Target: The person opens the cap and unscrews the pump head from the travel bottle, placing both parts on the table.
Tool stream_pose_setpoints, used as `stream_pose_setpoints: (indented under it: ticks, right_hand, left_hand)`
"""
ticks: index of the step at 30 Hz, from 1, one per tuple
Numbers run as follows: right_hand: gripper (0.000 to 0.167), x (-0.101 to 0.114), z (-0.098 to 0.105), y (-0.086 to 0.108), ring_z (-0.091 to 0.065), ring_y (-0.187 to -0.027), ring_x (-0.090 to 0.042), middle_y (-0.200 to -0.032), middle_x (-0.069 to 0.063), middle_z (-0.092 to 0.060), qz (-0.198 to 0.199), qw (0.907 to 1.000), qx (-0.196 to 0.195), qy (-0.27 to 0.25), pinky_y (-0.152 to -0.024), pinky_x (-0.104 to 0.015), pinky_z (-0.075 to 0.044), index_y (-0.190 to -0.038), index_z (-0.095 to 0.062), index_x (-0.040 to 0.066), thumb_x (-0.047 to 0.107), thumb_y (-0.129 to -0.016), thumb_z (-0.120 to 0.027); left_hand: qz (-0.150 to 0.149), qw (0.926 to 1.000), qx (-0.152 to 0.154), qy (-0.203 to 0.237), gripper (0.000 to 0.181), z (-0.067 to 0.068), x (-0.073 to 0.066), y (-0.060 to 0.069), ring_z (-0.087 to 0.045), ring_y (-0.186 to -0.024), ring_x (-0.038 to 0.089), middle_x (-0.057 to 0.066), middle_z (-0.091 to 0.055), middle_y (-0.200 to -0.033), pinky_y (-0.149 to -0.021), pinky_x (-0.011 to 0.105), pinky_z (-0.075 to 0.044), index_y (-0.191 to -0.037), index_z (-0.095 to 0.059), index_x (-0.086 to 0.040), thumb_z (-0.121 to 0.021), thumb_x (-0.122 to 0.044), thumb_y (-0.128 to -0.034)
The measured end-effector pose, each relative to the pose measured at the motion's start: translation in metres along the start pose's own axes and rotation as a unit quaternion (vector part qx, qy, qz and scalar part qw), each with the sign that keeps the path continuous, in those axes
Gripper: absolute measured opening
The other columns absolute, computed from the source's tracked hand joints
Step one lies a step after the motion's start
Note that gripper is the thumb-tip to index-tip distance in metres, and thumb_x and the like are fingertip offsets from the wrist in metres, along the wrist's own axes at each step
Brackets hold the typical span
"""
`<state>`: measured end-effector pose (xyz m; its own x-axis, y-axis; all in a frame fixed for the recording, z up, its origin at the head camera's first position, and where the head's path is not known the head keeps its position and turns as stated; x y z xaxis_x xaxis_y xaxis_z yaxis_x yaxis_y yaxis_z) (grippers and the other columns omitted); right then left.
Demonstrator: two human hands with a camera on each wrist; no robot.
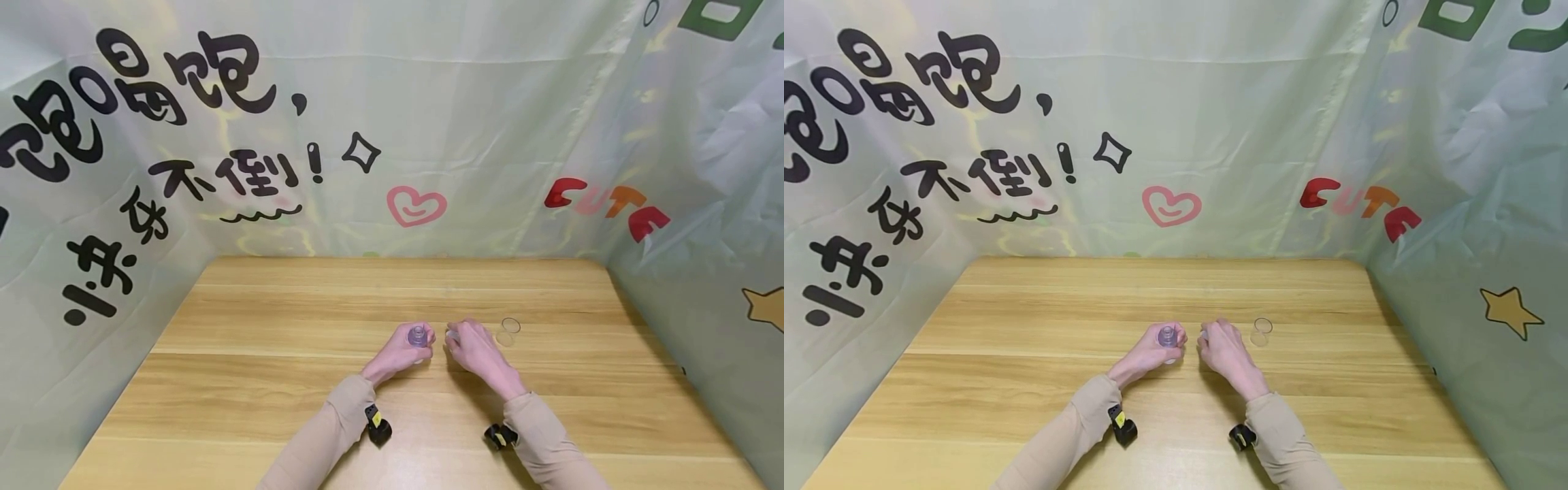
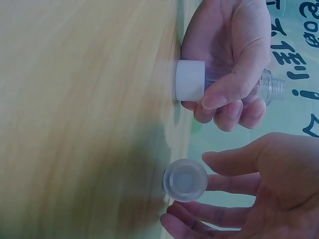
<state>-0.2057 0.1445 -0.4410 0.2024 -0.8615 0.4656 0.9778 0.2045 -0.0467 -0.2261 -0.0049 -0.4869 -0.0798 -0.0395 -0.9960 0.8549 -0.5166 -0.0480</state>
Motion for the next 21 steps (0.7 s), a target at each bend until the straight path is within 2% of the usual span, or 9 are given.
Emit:
stream_pose_setpoints:
  ticks: [2, 5, 8, 11, 15, 21]
  right_hand:
    - [0.014, 0.0001, 0.0001, 0.0004, -0.063, -0.09, -0.03, -0.125, -0.029, -0.066, 0.001, 1.0, -0.005, 0.001, -0.072, -0.038, -0.056, -0.095, -0.072, -0.003, 0.007, -0.092, -0.063]
    - [0.031, 0.0011, 0.0006, 0.0018, -0.066, -0.096, -0.036, -0.121, -0.03, -0.066, 0.014, 0.9997, -0.02, 0.009, -0.082, -0.047, -0.058, -0.118, -0.068, -0.007, 0.009, -0.092, -0.064]
    - [0.035, 0.002, 0.0006, 0.0028, -0.063, -0.112, -0.047, -0.124, -0.032, -0.064, 0.024, 0.9993, -0.027, 0.013, -0.099, -0.059, -0.051, -0.122, -0.066, -0.008, 0.012, -0.094, -0.063]
    - [0.038, 0.002, 0.001, 0.0036, -0.051, -0.128, -0.054, -0.134, -0.034, -0.058, 0.013, 0.9995, -0.027, 0.006, -0.11, -0.065, -0.038, -0.126, -0.064, -0.007, 0.015, -0.096, -0.062]
    - [0.041, 0.0011, 0.0021, 0.004, -0.046, -0.132, -0.056, -0.141, -0.034, -0.052, -0.002, 0.9996, -0.027, -0.005, -0.111, -0.067, -0.036, -0.13, -0.061, -0.005, 0.016, -0.095, -0.062]
    - [0.041, 0.0023, 0.0049, 0.0051, -0.045, -0.133, -0.055, -0.143, -0.034, -0.05, 0.001, 0.9993, -0.036, -0.008, -0.109, -0.069, -0.037, -0.129, -0.062, -0.005, 0.013, -0.092, -0.064]
  left_hand:
    - [-0.001, 1.0, -0.001, 0.001, 0.027, -0.0002, -0.0001, 0.0, -0.055, -0.081, 0.007, 0.033, -0.057, -0.099, -0.077, 0.02, -0.05, -0.099, -0.054, 0.013, -0.058, 0.013, -0.0724]
    - [-0.001, 1.0, 0.0, 0.002, 0.029, -0.0002, 0.0, 0.0003, -0.055, -0.08, 0.007, 0.034, -0.057, -0.1, -0.076, 0.02, -0.05, -0.101, -0.054, 0.014, -0.058, 0.013, -0.072]
    - [-0.002, 1.0, 0.0, 0.0, 0.03, 0.0, 0.0009, 0.0005, -0.055, -0.08, 0.008, 0.033, -0.058, -0.099, -0.074, 0.02, -0.05, -0.102, -0.053, 0.015, -0.058, 0.013, -0.0723]
    - [0.0, 1.0, 0.0, 0.001, 0.03, 0.0001, 0.0014, 0.0005, -0.055, -0.08, 0.009, 0.03, -0.059, -0.098, -0.073, 0.02, -0.049, -0.102, -0.054, 0.014, -0.059, 0.012, -0.0722]
    - [-0.004, 1.0, -0.004, 0.008, 0.028, 0.0, 0.0, 0.0006, -0.056, -0.083, 0.009, 0.027, -0.058, -0.098, -0.075, 0.02, -0.05, -0.1, -0.054, 0.01, -0.058, 0.014, -0.0725]
    - [-0.012, 0.9995, -0.013, 0.026, 0.032, -0.0005, -0.0009, 0.0003, -0.056, -0.084, 0.011, 0.014, -0.057, -0.093, -0.075, 0.019, -0.05, -0.1, -0.053, 0.002, -0.058, 0.016, -0.0707]
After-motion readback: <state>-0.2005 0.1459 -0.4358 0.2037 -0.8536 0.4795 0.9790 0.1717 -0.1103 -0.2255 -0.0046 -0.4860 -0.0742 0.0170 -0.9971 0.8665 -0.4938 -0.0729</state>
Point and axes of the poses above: each hand's wrist, its own y-axis away from the middle knuckle, its own z-axis out of the back of the hand, x = y × z, the point moved 4 cm from there along -y, towards the middle knuckle
